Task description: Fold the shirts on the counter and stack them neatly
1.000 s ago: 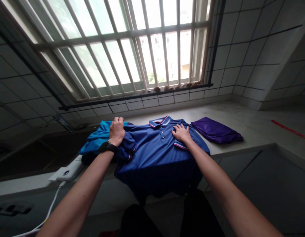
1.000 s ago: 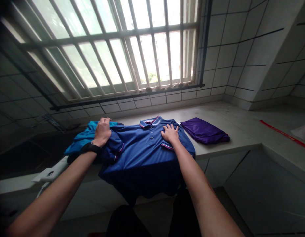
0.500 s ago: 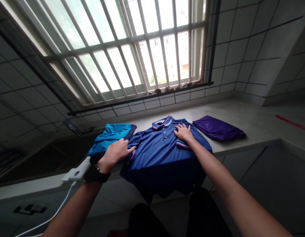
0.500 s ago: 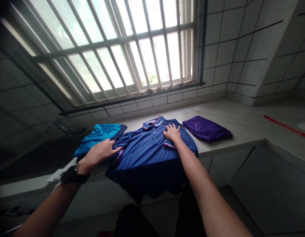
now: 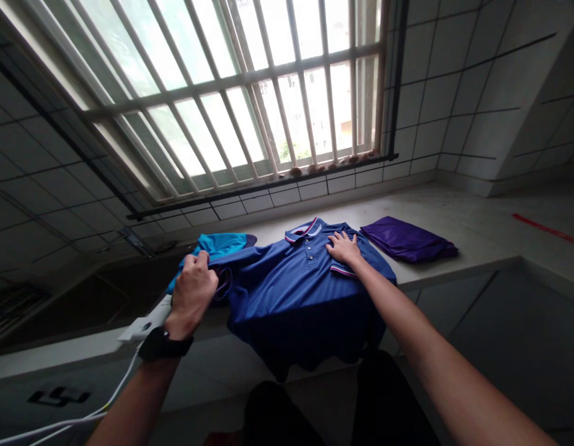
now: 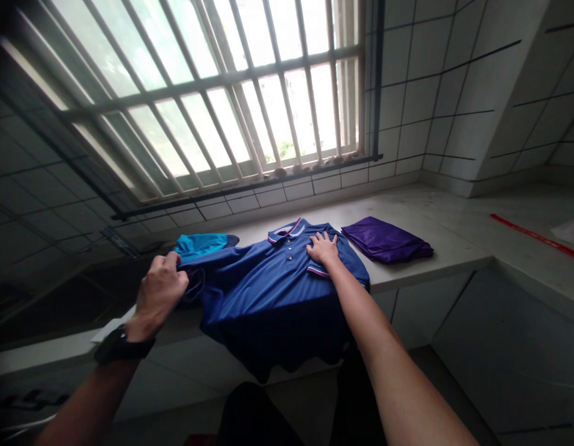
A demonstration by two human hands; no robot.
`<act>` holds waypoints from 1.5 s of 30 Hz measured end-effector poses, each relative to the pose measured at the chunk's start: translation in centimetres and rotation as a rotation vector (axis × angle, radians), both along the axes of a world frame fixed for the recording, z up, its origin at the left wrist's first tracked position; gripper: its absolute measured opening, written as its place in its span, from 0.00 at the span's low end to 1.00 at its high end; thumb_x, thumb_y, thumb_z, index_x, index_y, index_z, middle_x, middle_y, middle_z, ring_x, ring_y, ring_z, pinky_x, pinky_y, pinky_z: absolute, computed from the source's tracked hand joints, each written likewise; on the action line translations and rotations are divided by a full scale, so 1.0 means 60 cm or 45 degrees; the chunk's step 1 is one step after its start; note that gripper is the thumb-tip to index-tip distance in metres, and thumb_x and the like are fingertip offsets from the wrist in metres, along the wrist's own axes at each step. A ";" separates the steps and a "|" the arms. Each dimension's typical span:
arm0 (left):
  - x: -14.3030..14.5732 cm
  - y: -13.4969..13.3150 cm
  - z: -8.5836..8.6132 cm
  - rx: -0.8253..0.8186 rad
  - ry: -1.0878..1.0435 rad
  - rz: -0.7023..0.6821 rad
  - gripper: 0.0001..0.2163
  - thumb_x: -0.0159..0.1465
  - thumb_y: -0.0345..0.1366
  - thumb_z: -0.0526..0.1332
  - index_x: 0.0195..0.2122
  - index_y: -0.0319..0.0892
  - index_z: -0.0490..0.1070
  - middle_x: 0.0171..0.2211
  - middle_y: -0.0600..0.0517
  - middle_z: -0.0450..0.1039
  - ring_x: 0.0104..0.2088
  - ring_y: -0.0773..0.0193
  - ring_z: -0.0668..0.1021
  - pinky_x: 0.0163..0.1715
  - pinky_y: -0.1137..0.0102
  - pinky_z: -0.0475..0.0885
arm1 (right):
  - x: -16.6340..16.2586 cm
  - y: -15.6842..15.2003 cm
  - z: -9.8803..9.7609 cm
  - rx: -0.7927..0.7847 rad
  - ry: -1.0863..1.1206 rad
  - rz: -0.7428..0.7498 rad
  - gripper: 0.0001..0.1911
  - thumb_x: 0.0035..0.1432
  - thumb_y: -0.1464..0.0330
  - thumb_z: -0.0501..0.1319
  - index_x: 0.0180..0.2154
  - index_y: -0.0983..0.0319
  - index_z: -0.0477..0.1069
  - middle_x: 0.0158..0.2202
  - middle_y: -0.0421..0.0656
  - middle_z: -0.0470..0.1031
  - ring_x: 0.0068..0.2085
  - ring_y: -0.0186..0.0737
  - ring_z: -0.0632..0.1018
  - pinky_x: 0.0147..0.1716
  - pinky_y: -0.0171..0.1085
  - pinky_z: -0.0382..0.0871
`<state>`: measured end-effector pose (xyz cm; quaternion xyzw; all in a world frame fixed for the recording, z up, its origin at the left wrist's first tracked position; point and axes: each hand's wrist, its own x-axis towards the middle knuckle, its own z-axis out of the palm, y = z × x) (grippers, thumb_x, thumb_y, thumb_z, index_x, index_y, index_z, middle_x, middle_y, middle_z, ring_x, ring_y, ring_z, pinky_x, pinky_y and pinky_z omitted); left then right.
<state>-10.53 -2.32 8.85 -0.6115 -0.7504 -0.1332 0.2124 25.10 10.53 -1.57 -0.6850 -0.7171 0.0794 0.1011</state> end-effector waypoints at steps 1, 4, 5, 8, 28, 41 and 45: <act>-0.007 0.002 0.011 0.029 -0.039 0.018 0.14 0.64 0.31 0.55 0.51 0.40 0.69 0.45 0.41 0.73 0.39 0.51 0.81 0.38 0.62 0.77 | 0.000 0.000 0.000 -0.002 0.002 -0.001 0.31 0.73 0.56 0.45 0.72 0.56 0.58 0.77 0.46 0.50 0.75 0.54 0.51 0.71 0.66 0.41; -0.023 0.013 0.032 0.121 -0.204 0.036 0.14 0.61 0.32 0.57 0.49 0.39 0.66 0.45 0.40 0.73 0.43 0.46 0.81 0.42 0.56 0.78 | 0.000 0.000 -0.001 0.005 0.005 0.000 0.31 0.73 0.56 0.44 0.72 0.57 0.58 0.76 0.46 0.50 0.75 0.54 0.51 0.70 0.66 0.42; -0.025 0.018 0.036 0.175 -0.281 0.016 0.15 0.60 0.32 0.58 0.48 0.39 0.66 0.45 0.40 0.73 0.45 0.44 0.80 0.45 0.54 0.78 | 0.000 0.001 -0.002 0.010 0.004 0.003 0.31 0.73 0.56 0.45 0.72 0.57 0.58 0.76 0.46 0.50 0.75 0.55 0.51 0.70 0.66 0.42; -0.017 0.030 0.042 0.326 -0.639 -0.214 0.15 0.57 0.35 0.61 0.46 0.41 0.66 0.44 0.43 0.73 0.49 0.46 0.79 0.52 0.54 0.76 | 0.000 0.002 -0.004 0.017 0.003 0.005 0.31 0.73 0.56 0.44 0.72 0.57 0.59 0.76 0.46 0.50 0.75 0.55 0.51 0.70 0.66 0.41; 0.054 0.083 -0.088 -0.131 -0.330 -0.379 0.15 0.63 0.29 0.52 0.42 0.42 0.78 0.43 0.42 0.79 0.45 0.54 0.81 0.52 0.62 0.75 | 0.002 0.008 -0.008 0.017 0.050 0.012 0.31 0.72 0.56 0.45 0.71 0.56 0.59 0.76 0.45 0.50 0.75 0.53 0.50 0.71 0.65 0.41; 0.072 0.131 -0.087 -0.607 0.025 -0.577 0.14 0.64 0.37 0.60 0.48 0.40 0.80 0.48 0.39 0.79 0.49 0.50 0.80 0.54 0.61 0.73 | 0.000 0.001 0.002 -0.003 0.070 0.009 0.31 0.72 0.56 0.45 0.71 0.58 0.59 0.76 0.47 0.50 0.76 0.54 0.50 0.71 0.64 0.40; 0.082 0.115 -0.129 -0.517 0.187 -0.499 0.16 0.69 0.33 0.53 0.50 0.38 0.78 0.53 0.33 0.76 0.51 0.48 0.79 0.55 0.57 0.72 | 0.000 0.004 -0.002 0.013 0.064 0.009 0.31 0.72 0.56 0.46 0.71 0.58 0.59 0.76 0.47 0.51 0.75 0.54 0.51 0.71 0.65 0.40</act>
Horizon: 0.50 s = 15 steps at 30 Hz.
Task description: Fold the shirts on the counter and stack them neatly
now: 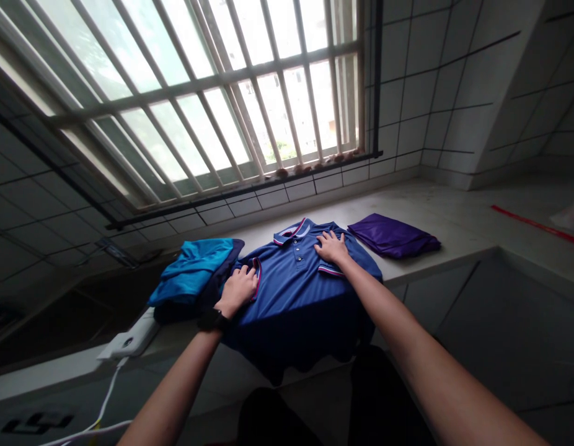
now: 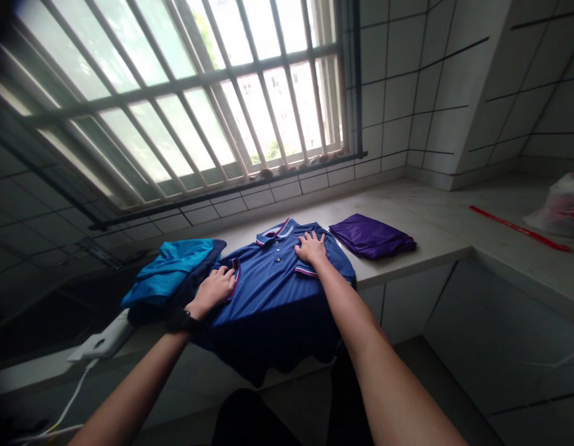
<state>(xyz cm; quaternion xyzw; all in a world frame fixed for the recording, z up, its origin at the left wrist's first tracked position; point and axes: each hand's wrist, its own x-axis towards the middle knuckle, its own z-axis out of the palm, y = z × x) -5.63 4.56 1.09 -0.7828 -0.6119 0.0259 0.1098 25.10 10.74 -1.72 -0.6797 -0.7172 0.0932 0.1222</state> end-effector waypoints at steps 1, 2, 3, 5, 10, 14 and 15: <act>0.002 -0.001 -0.001 -0.004 0.017 0.010 0.17 0.69 0.34 0.52 0.51 0.38 0.78 0.53 0.34 0.76 0.51 0.49 0.79 0.54 0.58 0.72 | 0.000 0.001 -0.001 0.005 0.000 0.002 0.31 0.72 0.56 0.45 0.71 0.57 0.59 0.76 0.47 0.51 0.75 0.54 0.51 0.71 0.65 0.40; 0.004 0.000 0.003 -0.026 0.023 0.032 0.17 0.70 0.35 0.51 0.51 0.39 0.78 0.53 0.35 0.76 0.51 0.49 0.79 0.53 0.59 0.72 | 0.000 0.001 -0.002 0.008 -0.001 0.003 0.31 0.72 0.56 0.45 0.71 0.57 0.60 0.76 0.47 0.51 0.75 0.54 0.51 0.71 0.65 0.41; 0.006 0.002 0.009 -0.057 0.014 0.064 0.17 0.71 0.36 0.50 0.50 0.39 0.78 0.52 0.36 0.76 0.50 0.49 0.79 0.52 0.60 0.73 | 0.000 0.002 -0.002 0.008 -0.001 0.004 0.31 0.72 0.56 0.45 0.71 0.57 0.60 0.76 0.46 0.51 0.75 0.54 0.51 0.71 0.65 0.41; 0.013 0.012 0.024 -0.096 -0.066 0.162 0.18 0.72 0.39 0.49 0.48 0.40 0.78 0.51 0.37 0.77 0.50 0.49 0.79 0.49 0.61 0.74 | 0.001 0.001 -0.002 0.005 -0.003 0.002 0.31 0.72 0.56 0.45 0.71 0.57 0.59 0.76 0.46 0.51 0.75 0.53 0.51 0.71 0.64 0.41; 0.029 0.050 0.040 0.173 -0.322 0.349 0.21 0.70 0.40 0.52 0.61 0.39 0.68 0.56 0.34 0.73 0.46 0.46 0.81 0.42 0.60 0.75 | 0.003 -0.002 0.002 0.004 -0.002 -0.012 0.30 0.74 0.55 0.43 0.70 0.55 0.60 0.76 0.44 0.51 0.75 0.52 0.51 0.71 0.63 0.42; 0.025 0.090 0.030 -0.049 -0.322 0.422 0.23 0.64 0.39 0.58 0.59 0.36 0.68 0.54 0.30 0.74 0.46 0.42 0.82 0.40 0.60 0.75 | 0.003 -0.005 0.001 -0.001 0.005 -0.015 0.29 0.75 0.58 0.40 0.70 0.53 0.61 0.76 0.41 0.53 0.75 0.49 0.52 0.72 0.62 0.42; 0.021 0.099 0.028 -0.130 -0.318 0.425 0.23 0.62 0.39 0.59 0.57 0.35 0.69 0.53 0.30 0.75 0.47 0.41 0.82 0.41 0.60 0.75 | 0.004 -0.005 0.001 0.002 0.013 -0.018 0.28 0.75 0.60 0.40 0.70 0.53 0.62 0.76 0.40 0.53 0.75 0.48 0.52 0.72 0.61 0.43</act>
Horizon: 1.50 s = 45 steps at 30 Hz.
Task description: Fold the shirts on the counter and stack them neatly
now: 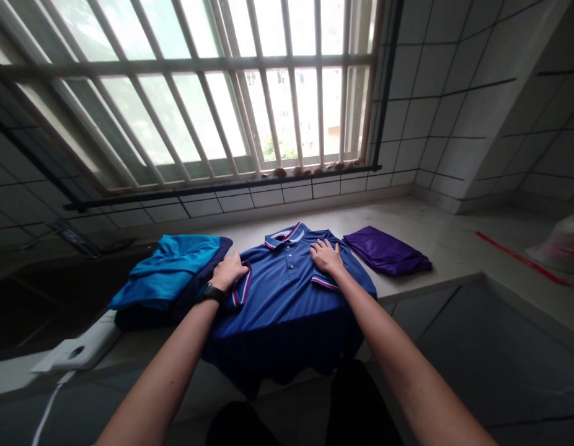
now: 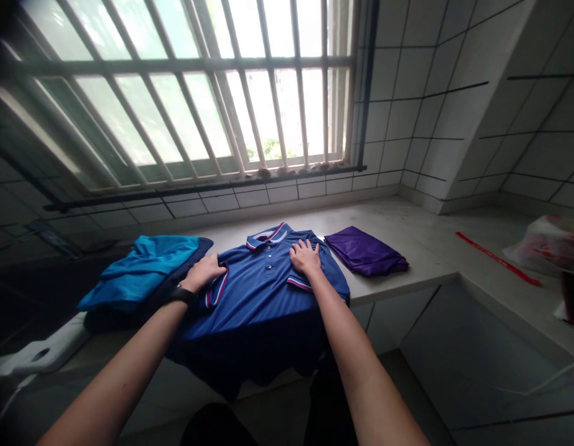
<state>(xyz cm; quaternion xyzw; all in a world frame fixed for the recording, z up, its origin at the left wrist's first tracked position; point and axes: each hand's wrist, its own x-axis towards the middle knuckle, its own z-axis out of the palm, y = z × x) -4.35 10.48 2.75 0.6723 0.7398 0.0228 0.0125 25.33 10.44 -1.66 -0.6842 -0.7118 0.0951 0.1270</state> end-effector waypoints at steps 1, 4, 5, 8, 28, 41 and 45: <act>-0.004 0.008 -0.002 -0.049 -0.011 -0.012 0.22 0.61 0.40 0.60 0.55 0.35 0.70 0.52 0.31 0.76 0.48 0.41 0.82 0.41 0.61 0.75 | 0.001 0.000 0.001 0.004 0.012 -0.008 0.28 0.75 0.62 0.39 0.69 0.52 0.63 0.75 0.39 0.54 0.75 0.47 0.53 0.72 0.60 0.44; -0.014 0.021 -0.006 -0.052 -0.046 -0.050 0.20 0.60 0.40 0.61 0.52 0.36 0.71 0.54 0.32 0.76 0.51 0.41 0.81 0.43 0.61 0.75 | 0.013 0.007 0.012 -0.012 0.059 -0.041 0.27 0.73 0.68 0.42 0.64 0.54 0.70 0.71 0.41 0.64 0.72 0.45 0.62 0.71 0.52 0.53; -0.016 0.023 -0.006 -0.051 -0.058 -0.056 0.19 0.59 0.39 0.61 0.51 0.37 0.72 0.53 0.32 0.77 0.51 0.41 0.81 0.43 0.61 0.75 | 0.019 0.011 0.019 -0.031 0.072 -0.039 0.26 0.71 0.70 0.45 0.61 0.55 0.73 0.68 0.42 0.69 0.69 0.45 0.67 0.69 0.48 0.58; -0.016 0.027 -0.004 -0.095 -0.094 -0.098 0.15 0.56 0.35 0.63 0.46 0.39 0.75 0.50 0.35 0.80 0.49 0.43 0.82 0.42 0.63 0.75 | 0.046 0.029 0.044 0.000 0.063 -0.066 0.26 0.62 0.74 0.54 0.59 0.58 0.75 0.62 0.46 0.76 0.62 0.46 0.75 0.61 0.38 0.67; -0.015 0.081 0.077 0.318 -0.876 -0.126 0.02 0.55 0.28 0.61 0.30 0.40 0.69 0.37 0.47 0.82 0.45 0.54 0.82 0.46 0.66 0.76 | 0.039 0.093 0.119 -0.056 1.006 -0.105 0.05 0.52 0.70 0.65 0.34 0.63 0.76 0.32 0.43 0.80 0.39 0.43 0.81 0.43 0.38 0.79; -0.060 -0.076 0.035 0.530 -1.196 -0.448 0.11 0.57 0.45 0.64 0.28 0.45 0.67 0.57 0.42 0.79 0.57 0.48 0.79 0.58 0.56 0.74 | 0.105 -0.086 0.051 0.598 0.956 0.416 0.14 0.60 0.57 0.66 0.42 0.59 0.81 0.60 0.49 0.76 0.59 0.52 0.77 0.61 0.47 0.70; -0.082 -0.171 -0.050 0.209 -0.962 -0.450 0.13 0.55 0.48 0.64 0.34 0.45 0.77 0.57 0.43 0.79 0.58 0.45 0.79 0.61 0.54 0.72 | 0.130 -0.178 -0.004 0.198 0.731 0.459 0.13 0.61 0.58 0.66 0.30 0.60 0.77 0.58 0.50 0.78 0.51 0.51 0.82 0.54 0.46 0.75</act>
